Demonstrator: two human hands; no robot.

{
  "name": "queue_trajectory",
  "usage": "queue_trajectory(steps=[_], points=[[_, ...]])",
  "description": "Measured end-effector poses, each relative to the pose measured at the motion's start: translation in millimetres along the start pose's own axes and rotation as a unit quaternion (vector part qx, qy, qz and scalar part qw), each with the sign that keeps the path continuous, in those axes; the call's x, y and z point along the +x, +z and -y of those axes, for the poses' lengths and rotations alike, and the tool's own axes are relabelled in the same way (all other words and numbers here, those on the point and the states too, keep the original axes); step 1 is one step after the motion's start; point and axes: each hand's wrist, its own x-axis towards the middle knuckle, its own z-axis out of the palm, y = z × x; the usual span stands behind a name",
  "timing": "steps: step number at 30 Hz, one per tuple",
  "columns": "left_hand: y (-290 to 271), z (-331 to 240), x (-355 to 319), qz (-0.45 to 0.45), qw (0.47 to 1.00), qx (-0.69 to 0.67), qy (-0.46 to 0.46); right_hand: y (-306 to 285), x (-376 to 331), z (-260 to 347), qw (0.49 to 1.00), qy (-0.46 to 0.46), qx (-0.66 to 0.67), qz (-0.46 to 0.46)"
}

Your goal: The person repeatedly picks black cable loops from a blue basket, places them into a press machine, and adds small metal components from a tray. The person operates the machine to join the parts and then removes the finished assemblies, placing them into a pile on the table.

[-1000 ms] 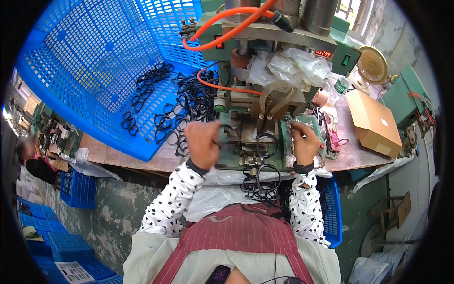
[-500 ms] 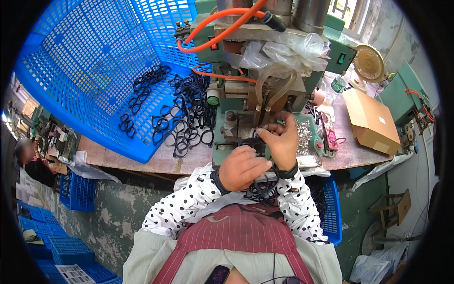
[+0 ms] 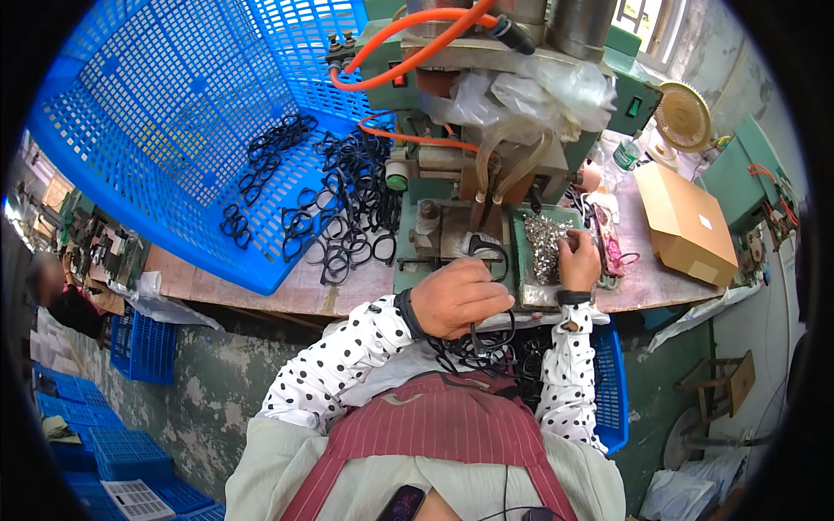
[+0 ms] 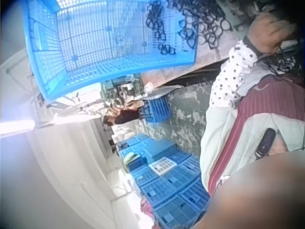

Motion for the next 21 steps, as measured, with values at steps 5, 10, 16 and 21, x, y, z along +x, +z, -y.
queue_trajectory(steps=[5, 10, 16, 21], points=[[2, -1, -1, 0.009, 1.0, 0.001, -0.011, 5, -21, 10, 0.982, -0.129, -0.136, -0.033], [1, -4, -4, 0.014, 0.999, 0.048, -0.016, 15, -13, -3, 0.976, -0.165, -0.036, -0.134], [-7, -15, -46, -0.089, 0.974, 0.196, -0.065, 12, -14, -1, 0.984, -0.112, -0.003, -0.138], [-22, 34, -129, -0.216, 0.725, 0.464, -0.461, 9, -18, -1, 0.982, -0.119, 0.007, -0.147]])
